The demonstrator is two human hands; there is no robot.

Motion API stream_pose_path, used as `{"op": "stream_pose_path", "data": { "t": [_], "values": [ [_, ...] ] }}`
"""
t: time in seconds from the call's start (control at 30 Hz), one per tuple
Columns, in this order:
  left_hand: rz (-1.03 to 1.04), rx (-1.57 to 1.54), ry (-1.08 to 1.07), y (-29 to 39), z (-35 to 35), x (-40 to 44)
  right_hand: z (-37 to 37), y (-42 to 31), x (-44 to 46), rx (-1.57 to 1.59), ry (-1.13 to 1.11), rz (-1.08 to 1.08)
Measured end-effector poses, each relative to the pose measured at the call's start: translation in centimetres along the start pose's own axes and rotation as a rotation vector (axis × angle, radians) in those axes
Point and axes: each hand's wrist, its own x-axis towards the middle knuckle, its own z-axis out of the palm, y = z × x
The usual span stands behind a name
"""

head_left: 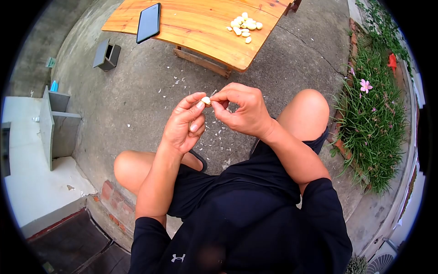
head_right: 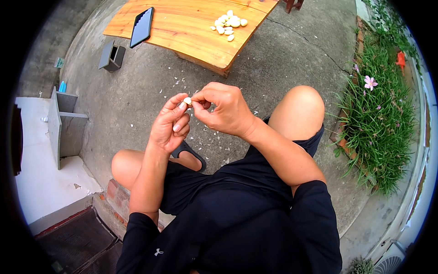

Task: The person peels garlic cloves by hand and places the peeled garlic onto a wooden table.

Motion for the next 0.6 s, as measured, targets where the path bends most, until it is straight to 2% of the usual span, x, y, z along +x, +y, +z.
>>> {"op": "stream_pose_path", "data": {
  "t": [0.43,0.6],
  "values": [
    [0.013,0.056,0.09,-0.55,0.43,-0.05,0.39,0.24,-0.35,-0.063,0.036,-0.021],
    [-0.01,-0.034,0.029,-0.45,0.61,-0.12,0.71,0.08,-0.36,-0.113,0.071,-0.01]
  ]
}}
